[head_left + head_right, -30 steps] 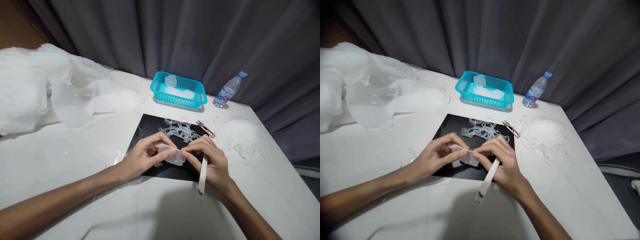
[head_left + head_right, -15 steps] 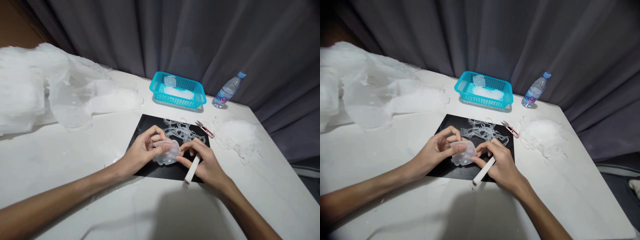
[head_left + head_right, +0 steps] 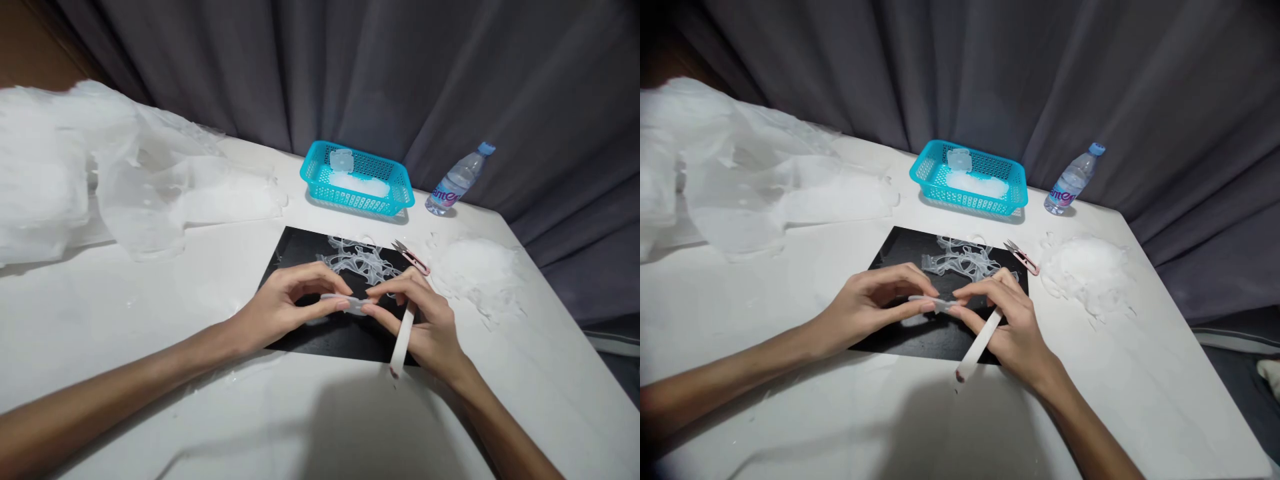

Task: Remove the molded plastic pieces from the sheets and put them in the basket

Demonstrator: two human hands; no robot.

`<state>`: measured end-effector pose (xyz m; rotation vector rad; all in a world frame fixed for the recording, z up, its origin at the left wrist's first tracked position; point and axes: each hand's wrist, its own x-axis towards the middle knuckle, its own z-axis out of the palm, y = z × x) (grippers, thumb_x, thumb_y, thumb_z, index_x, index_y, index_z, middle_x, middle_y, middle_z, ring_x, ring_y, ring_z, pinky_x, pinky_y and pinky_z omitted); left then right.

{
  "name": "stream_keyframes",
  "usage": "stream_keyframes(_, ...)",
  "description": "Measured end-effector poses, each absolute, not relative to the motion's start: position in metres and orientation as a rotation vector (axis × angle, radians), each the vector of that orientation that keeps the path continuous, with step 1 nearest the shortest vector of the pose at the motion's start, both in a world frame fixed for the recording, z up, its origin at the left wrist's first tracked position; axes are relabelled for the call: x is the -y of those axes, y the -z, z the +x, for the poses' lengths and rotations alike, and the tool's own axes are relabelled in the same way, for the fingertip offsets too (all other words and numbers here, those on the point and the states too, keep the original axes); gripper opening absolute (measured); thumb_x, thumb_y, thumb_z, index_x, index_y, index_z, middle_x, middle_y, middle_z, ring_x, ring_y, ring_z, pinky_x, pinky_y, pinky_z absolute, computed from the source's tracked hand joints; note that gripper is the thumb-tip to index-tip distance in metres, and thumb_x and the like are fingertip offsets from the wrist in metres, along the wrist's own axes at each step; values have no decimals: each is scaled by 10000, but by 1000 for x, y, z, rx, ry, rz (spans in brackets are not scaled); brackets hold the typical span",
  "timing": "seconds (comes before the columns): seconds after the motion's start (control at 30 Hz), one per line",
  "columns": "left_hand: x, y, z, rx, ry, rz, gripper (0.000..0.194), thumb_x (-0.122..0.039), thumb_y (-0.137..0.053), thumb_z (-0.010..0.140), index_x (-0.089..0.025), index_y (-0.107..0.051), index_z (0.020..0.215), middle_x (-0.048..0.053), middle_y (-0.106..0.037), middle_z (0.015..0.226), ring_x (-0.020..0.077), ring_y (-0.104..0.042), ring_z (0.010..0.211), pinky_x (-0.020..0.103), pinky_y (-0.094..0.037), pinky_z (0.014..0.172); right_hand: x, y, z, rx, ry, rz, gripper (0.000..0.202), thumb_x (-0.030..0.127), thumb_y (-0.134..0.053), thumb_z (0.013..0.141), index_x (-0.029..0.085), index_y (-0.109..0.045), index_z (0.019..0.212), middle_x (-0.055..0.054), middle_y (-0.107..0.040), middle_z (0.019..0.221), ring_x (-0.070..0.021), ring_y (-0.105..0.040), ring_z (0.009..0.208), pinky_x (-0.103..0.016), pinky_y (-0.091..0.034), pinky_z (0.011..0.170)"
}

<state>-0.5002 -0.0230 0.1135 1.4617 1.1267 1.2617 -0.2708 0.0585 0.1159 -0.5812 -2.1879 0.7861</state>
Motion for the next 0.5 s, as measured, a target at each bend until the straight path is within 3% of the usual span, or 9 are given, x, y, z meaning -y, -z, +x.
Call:
stream_keyframes(0.2, 23, -114, -503, -1186, -1254, 1746, 61, -216, -727, 948, -197, -768, 989, 53, -728, 926, 159, -686, 870, 244, -551, 758, -55, -117, -273, 2167, -672, -527, 176, 218, -774, 926, 282, -714, 1079, -19, -760, 840, -212, -597, 767, -372, -483, 643)
stream_keyframes(0.5, 24, -112, -503, -1144, -1181, 1668, 89, -245, -717, 960, -179, -728, 1018, 52, -707, 995, 161, -695, 923, 271, -567, 851, -55, -118, -275, 2160, -638, -504, 163, 168, -778, 915, 276, -712, 1018, -18, -780, 889, -206, -612, 785, -369, -491, 670)
